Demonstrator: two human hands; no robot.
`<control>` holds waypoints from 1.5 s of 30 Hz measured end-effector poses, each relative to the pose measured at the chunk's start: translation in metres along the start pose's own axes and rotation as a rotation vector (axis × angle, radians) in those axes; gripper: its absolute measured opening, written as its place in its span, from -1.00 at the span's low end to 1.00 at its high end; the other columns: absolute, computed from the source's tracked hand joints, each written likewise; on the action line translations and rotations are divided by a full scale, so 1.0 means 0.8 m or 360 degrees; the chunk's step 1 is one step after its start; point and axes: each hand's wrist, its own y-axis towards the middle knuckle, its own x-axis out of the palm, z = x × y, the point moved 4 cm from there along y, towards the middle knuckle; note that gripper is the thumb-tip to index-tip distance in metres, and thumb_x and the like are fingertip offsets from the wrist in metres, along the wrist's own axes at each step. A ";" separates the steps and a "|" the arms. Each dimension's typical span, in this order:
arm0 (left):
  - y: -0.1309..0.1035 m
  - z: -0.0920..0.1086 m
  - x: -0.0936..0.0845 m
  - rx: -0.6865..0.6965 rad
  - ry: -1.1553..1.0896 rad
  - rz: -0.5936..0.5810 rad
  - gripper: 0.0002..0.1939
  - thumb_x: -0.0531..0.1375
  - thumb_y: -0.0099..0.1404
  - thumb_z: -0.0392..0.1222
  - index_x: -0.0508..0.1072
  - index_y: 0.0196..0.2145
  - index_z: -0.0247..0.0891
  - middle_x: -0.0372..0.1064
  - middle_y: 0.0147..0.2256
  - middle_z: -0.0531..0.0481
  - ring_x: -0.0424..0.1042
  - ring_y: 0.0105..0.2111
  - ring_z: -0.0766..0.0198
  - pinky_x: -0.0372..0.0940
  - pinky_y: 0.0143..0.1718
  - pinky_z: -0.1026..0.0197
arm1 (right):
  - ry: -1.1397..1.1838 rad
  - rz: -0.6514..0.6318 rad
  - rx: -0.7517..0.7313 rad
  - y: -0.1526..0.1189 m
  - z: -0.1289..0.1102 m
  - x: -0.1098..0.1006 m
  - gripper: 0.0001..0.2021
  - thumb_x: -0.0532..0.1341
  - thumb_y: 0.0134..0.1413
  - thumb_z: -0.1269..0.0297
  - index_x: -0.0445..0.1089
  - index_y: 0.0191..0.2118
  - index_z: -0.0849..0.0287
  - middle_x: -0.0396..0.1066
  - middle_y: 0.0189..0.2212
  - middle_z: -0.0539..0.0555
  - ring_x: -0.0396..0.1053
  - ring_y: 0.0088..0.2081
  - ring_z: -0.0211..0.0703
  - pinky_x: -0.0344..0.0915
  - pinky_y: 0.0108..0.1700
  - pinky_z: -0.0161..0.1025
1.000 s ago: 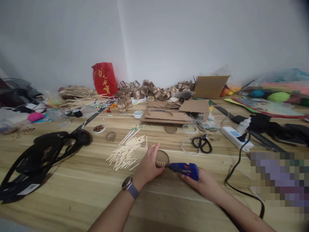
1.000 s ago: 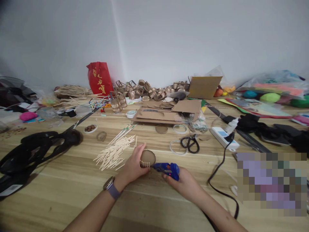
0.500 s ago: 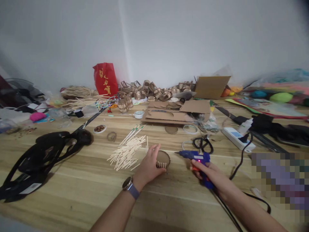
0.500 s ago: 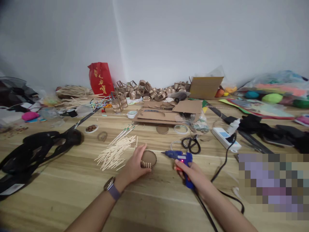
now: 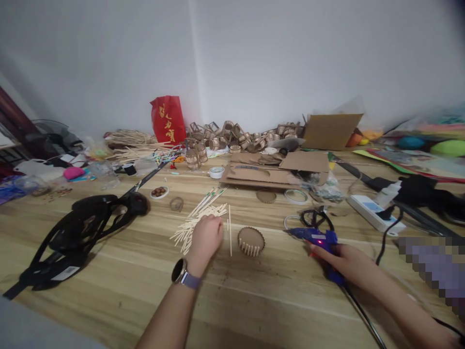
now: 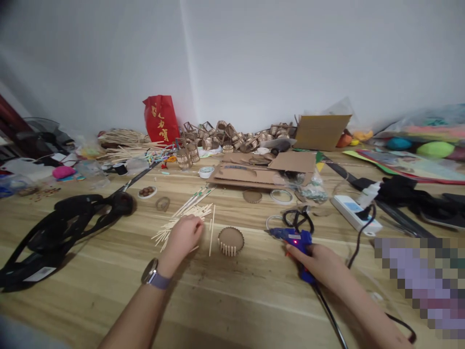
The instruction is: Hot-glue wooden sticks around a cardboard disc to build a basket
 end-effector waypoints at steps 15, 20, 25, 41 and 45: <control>-0.004 -0.019 0.002 -0.0133 0.0135 -0.0143 -0.79 0.03 0.27 -0.44 0.47 -0.31 -0.40 0.45 -0.25 -0.33 0.44 -0.18 0.03 0.28 -0.18 0.13 | -0.0770 0.0055 -0.0038 -0.023 -0.030 -0.032 -0.42 0.04 0.11 -0.17 0.33 -0.77 0.06 0.44 -0.65 0.30 0.37 -0.60 0.07 0.15 -0.50 -0.04; -0.002 -0.003 -0.014 -0.0099 -0.0251 0.0196 -0.76 -0.09 0.42 -0.27 0.34 -0.13 -0.30 0.46 -0.31 -0.14 0.46 -0.31 0.16 0.28 -0.28 0.21 | -0.0932 0.0219 -0.0006 -0.032 -0.055 -0.041 -0.51 0.01 0.12 -0.14 0.37 -0.63 0.05 0.42 -0.64 0.21 0.40 -0.53 0.07 0.13 -0.51 -0.14; -0.019 0.040 -0.014 0.0391 -0.0881 0.0425 -0.74 -0.10 0.43 -0.20 0.35 -0.14 -0.23 0.45 -0.26 -0.07 0.45 -0.21 0.20 0.30 -0.14 0.19 | -0.0608 -0.0016 -0.0794 -0.050 -0.121 0.003 -0.71 0.06 0.12 0.04 0.43 -0.35 0.09 0.46 -0.54 0.06 0.38 -0.49 -0.09 0.20 -0.44 -0.25; -0.039 0.074 0.014 0.0594 -0.1171 0.0276 -0.57 0.00 0.41 -0.07 0.13 0.18 -0.23 0.43 -0.15 -0.12 0.44 -0.18 0.16 0.32 -0.10 0.10 | 0.0088 -0.0285 -0.0939 -0.047 -0.172 0.051 -0.82 0.11 0.08 0.15 0.36 -0.37 0.12 0.45 -0.51 -0.01 0.37 -0.45 -0.20 0.25 -0.38 -0.31; -0.026 0.060 0.024 0.0485 -0.0976 0.0405 -0.32 0.20 0.25 0.06 0.09 0.21 -0.25 0.28 0.07 -0.24 0.27 0.09 -0.02 0.18 0.11 -0.09 | -0.0264 -0.0356 -0.0952 -0.037 -0.166 0.056 -0.84 0.08 0.08 0.26 0.36 -0.42 0.14 0.38 -0.56 -0.03 0.27 -0.49 -0.22 0.14 -0.43 -0.33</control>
